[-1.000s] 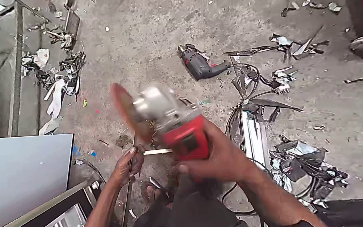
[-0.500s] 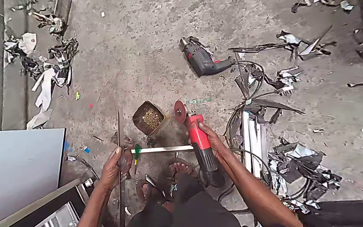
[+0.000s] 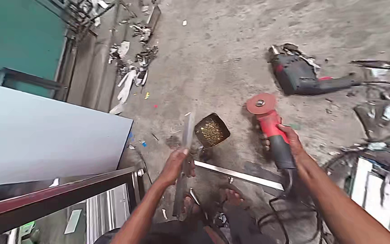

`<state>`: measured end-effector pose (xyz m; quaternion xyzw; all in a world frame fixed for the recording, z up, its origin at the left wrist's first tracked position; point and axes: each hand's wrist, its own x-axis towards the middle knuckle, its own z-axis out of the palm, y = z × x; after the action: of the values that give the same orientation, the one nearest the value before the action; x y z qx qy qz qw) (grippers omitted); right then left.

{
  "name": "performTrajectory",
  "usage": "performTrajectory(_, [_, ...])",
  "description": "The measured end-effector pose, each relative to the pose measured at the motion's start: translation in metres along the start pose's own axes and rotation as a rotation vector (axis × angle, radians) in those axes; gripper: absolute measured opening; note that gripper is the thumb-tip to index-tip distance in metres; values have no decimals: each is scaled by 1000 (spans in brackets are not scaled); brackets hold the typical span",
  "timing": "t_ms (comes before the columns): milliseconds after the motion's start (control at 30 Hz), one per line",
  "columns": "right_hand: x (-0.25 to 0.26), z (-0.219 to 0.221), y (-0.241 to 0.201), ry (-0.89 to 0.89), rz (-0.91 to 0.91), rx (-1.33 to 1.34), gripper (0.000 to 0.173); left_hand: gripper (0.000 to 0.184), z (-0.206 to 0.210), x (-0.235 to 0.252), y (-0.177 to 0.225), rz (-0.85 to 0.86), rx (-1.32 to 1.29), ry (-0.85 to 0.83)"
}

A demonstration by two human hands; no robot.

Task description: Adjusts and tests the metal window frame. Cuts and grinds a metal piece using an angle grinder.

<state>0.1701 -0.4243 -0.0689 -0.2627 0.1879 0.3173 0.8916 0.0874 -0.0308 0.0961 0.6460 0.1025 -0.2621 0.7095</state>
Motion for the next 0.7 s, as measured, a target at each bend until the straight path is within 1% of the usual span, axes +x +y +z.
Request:
performTrajectory(133, [0, -12, 2, -6, -2, 58, 50, 41, 10, -2, 7, 49, -50, -96])
performTrajectory(233, [-5, -16, 3, -33, 9, 133, 52, 40, 14, -6, 13, 62, -70, -114])
performTrajectory(267, [-11, -13, 2, 11, 12, 94, 52, 39, 15, -8, 16, 64, -64, -106])
performTrajectory(300, [-18, -8, -1, 107, 5, -27, 51, 38, 17, -10, 19, 74, -56, -96])
performTrajectory(367, [-31, -5, -6, 302, -20, -429, 39, 36, 20, -16, 27, 115, -26, -69])
performTrajectory(400, [-35, -9, -6, 376, -42, -673, 42, 36, 21, -20, 31, 136, -10, -58])
performTrajectory(467, [-43, -22, -5, 486, -46, -1113, 84, 37, 23, -30, 37, 162, 18, -39])
performTrajectory(500, [-48, -25, -7, 545, -33, -1294, 91, 37, 25, -35, 40, 168, 31, -32])
performTrajectory(533, [-51, -25, -11, 592, -40, -1450, 88, 36, 27, -38, 45, 177, 55, -30])
performTrajectory(600, [-60, -27, -13, 652, -96, -1649, 77, 36, 34, -47, 56, 200, 146, -29])
performTrajectory(633, [-68, -28, -10, 657, -138, -1689, 74, 36, 40, -53, 60, 220, 211, -19])
performTrajectory(700, [-71, -19, -5, 618, -208, -1706, 76, 36, 46, -70, 73, 282, 319, 18])
